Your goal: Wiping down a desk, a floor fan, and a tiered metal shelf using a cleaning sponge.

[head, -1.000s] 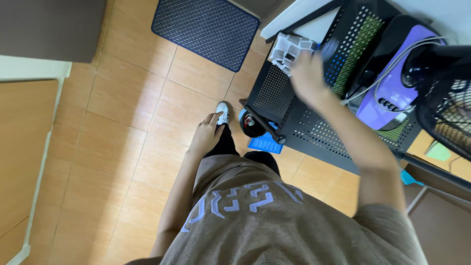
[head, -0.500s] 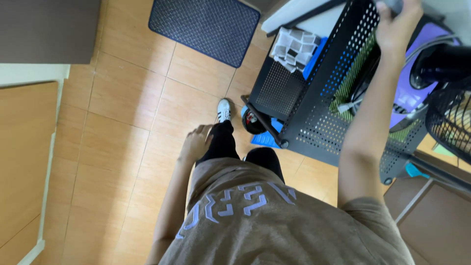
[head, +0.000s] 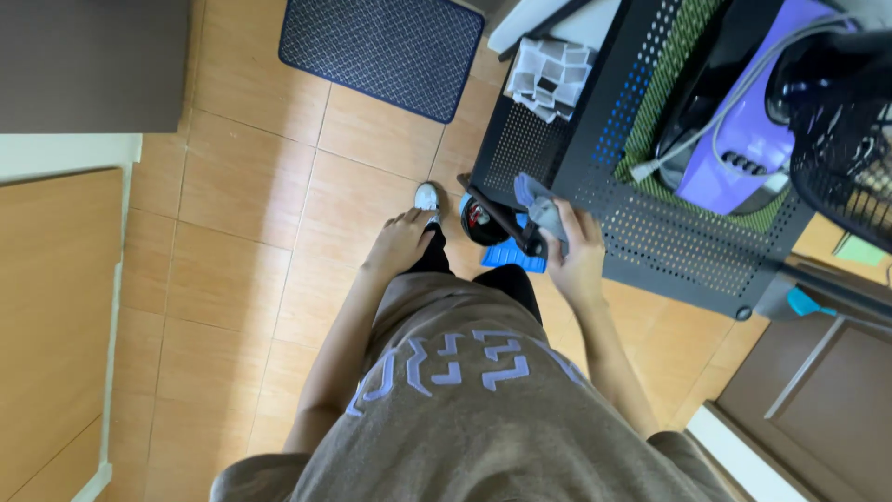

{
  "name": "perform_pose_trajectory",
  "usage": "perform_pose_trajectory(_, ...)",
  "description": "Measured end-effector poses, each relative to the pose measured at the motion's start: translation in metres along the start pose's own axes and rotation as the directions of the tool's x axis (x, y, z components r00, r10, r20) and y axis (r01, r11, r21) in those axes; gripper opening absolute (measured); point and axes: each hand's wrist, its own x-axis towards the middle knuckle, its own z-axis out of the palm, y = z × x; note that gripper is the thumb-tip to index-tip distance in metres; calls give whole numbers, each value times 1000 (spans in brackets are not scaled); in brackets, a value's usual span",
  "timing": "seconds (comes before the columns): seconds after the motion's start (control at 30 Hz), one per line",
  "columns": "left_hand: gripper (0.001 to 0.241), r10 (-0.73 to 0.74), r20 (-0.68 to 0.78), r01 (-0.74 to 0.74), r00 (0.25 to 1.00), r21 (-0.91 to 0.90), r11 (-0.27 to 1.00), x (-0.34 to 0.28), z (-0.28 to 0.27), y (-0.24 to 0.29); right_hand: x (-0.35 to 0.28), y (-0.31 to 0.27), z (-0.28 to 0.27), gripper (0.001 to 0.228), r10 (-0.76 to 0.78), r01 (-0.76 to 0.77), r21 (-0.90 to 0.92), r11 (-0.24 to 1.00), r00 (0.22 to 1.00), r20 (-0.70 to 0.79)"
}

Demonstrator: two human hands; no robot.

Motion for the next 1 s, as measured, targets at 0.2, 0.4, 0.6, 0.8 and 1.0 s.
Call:
perform_pose_trajectory(0.2,33,190,8,-188,982,-117,975,22,2,42,60,46,-3,52,-146,140,-86,986,986,-76)
perform_pose_trajectory(0.4,49,328,-87,-338,941,-140,931,42,0,82,5,15,-7,52,-59,61,71,996,998,-28)
perform_pose_trajectory(0.6,55,296,146,-260,944,-222,940,51,29,79,-98,46,-51,48,257,-257,52,965,966,4)
perform_pose_trajectory(0.8,59,361,208,-334,909,-156,930,41,39,91,-133,93,-94,54,339,-341,8,940,932,-132)
perform_pose_trajectory(1.0,58,385,-11,-371,923,-297,880,52,5,99,-348,253,-149,29,957,-569,820,60,267,116)
